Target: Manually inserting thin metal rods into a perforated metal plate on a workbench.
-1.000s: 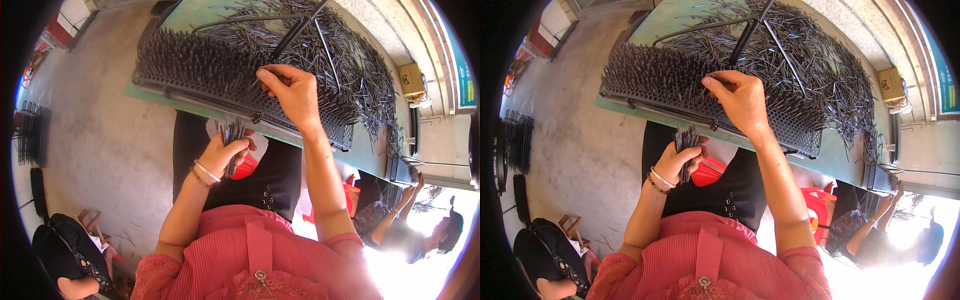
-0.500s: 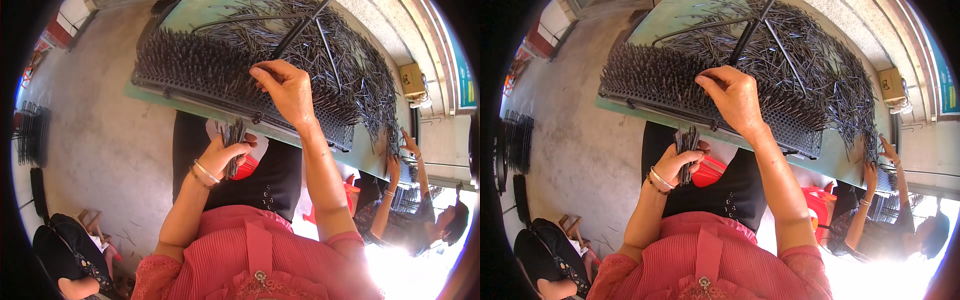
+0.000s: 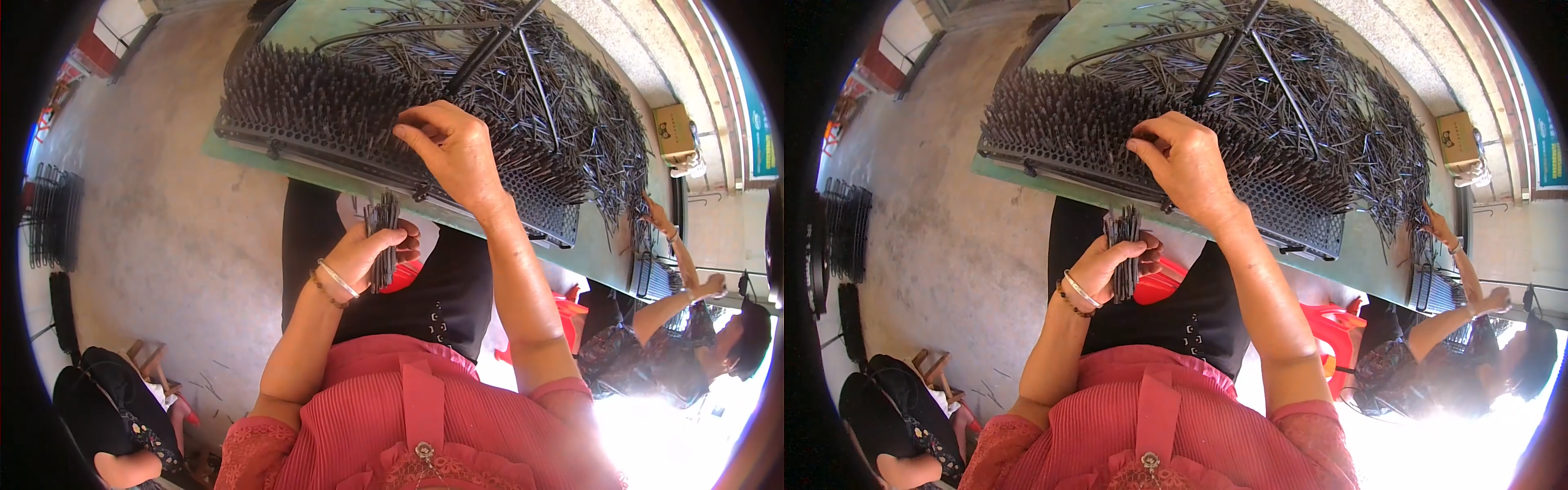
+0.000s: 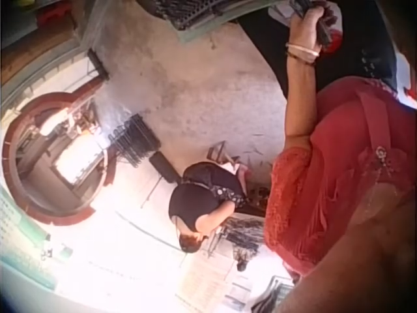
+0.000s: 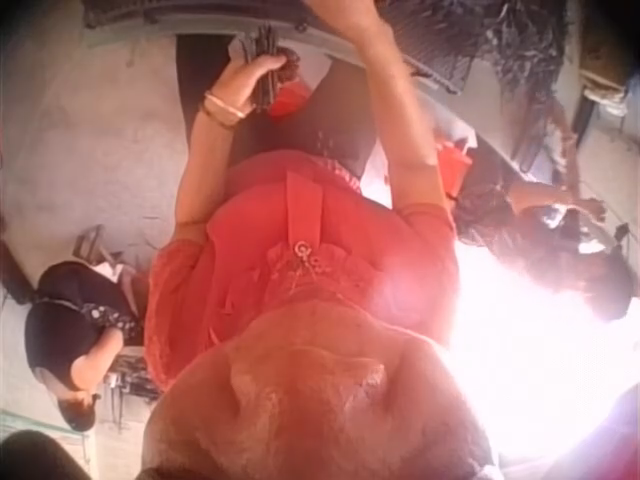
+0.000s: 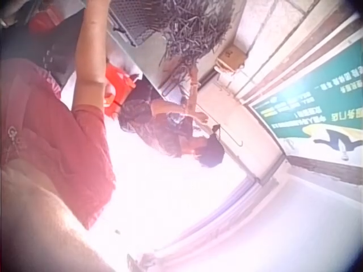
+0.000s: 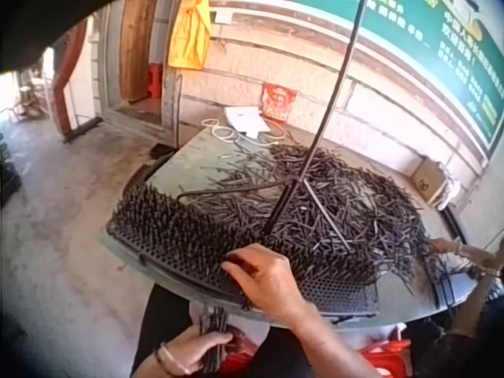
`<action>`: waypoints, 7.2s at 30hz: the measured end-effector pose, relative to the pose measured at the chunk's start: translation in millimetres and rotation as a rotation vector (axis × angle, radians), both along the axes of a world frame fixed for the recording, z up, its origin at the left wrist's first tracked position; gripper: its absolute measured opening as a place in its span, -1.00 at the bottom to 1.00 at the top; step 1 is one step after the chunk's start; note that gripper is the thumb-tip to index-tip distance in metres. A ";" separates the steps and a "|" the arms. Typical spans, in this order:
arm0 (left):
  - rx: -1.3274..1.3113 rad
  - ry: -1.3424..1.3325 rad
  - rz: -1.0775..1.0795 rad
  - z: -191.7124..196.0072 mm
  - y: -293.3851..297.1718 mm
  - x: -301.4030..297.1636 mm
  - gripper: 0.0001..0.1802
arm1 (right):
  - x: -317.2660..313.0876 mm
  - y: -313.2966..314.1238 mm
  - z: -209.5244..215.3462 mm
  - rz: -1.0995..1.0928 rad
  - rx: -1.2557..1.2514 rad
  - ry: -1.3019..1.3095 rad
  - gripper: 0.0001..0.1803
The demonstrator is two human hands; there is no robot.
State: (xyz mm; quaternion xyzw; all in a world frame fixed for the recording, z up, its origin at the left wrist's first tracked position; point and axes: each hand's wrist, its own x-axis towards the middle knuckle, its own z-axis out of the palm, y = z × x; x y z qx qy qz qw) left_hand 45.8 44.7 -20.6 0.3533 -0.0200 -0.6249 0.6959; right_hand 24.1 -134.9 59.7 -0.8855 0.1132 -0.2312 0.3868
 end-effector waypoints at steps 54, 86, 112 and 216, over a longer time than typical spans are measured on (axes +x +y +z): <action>-0.012 -0.187 0.170 2.3 3.2 1.7 -0.74 | -24.8 25.6 1.2 -0.149 0.542 -0.100 -0.78; 0.024 -0.162 0.085 11.3 11.1 10.6 -0.62 | 10.0 20.6 -26.1 -0.081 -0.524 -0.336 -0.76; -0.048 -0.268 0.159 10.0 -17.4 -17.8 -0.62 | -63.7 1.3 6.0 -0.250 0.522 0.039 -0.83; 0.110 -0.234 0.089 8.0 -8.9 -12.2 -0.66 | -42.8 2.0 -25.4 -0.447 0.113 -0.258 -0.77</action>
